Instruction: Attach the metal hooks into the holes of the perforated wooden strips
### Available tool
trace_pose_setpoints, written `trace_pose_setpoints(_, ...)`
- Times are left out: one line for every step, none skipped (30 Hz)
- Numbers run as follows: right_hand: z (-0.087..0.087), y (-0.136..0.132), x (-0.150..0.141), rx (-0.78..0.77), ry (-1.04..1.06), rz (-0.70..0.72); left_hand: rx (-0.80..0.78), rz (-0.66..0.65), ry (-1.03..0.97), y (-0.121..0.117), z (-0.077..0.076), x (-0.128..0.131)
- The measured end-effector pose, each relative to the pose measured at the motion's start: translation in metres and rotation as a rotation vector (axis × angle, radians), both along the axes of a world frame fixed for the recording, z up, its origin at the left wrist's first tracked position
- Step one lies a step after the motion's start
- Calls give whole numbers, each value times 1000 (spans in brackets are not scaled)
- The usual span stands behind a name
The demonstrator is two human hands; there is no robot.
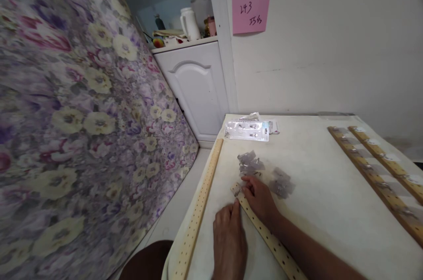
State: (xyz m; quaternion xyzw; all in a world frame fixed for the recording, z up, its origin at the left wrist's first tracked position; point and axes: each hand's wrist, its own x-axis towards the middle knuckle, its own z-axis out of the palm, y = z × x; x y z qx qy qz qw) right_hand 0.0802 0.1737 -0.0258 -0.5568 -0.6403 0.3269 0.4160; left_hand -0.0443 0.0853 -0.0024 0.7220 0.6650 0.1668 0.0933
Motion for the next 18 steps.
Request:
trace_pose_setpoints(0,0,0,2,0,-2,-12,6,5,0,1,1)
trace_pose_setpoints(-1,0,0,3,2,-3,-23,9,9,0,1,1)
trace_pose_setpoints(-1,0,-1,2,3,-4,-30,8,12,0,1,2)
trace_pose_setpoints(-1,0,-1,1,2,-3,-33,6,17,0,0,2)
trace_pose_setpoints(-2,0,-1,1,0,-1,-30,4,25,0,0,2)
trace_pose_setpoints(-2,-1,-1,0,0,0,-25,3,34,0,-1,2)
trace_pose_setpoints(-3,-1,-1,0,0,1,-19,4,44,0,-1,2)
trace_pose_setpoints(-3,0,-1,2,-1,3,-14,6,52,0,-2,2)
trace_pose_setpoints(-4,0,0,4,-3,4,-11,8,57,0,-2,2)
trace_pose_setpoints(-4,0,0,7,-5,5,-12,10,59,0,-2,3)
trace_pose_setpoints(-4,0,0,9,-8,4,-18,11,60,0,-2,3)
trace_pose_setpoints(-4,0,0,10,-11,2,-25,12,61,0,-2,3)
trace_pose_setpoints(-4,0,0,10,-12,1,-34,12,62,-1,-1,4)
trace_pose_setpoints(-4,0,0,9,-10,-1,-41,11,62,-1,-1,4)
trace_pose_setpoints(-4,0,0,9,-8,-2,-43,11,62,-1,-1,4)
trace_pose_setpoints(-3,0,0,9,-6,-4,-39,11,61,0,-1,4)
trace_pose_setpoints(-3,0,0,9,-5,-4,-29,9,62,0,-1,4)
trace_pose_setpoints(-2,0,0,9,-7,-3,-14,7,63,0,-2,4)
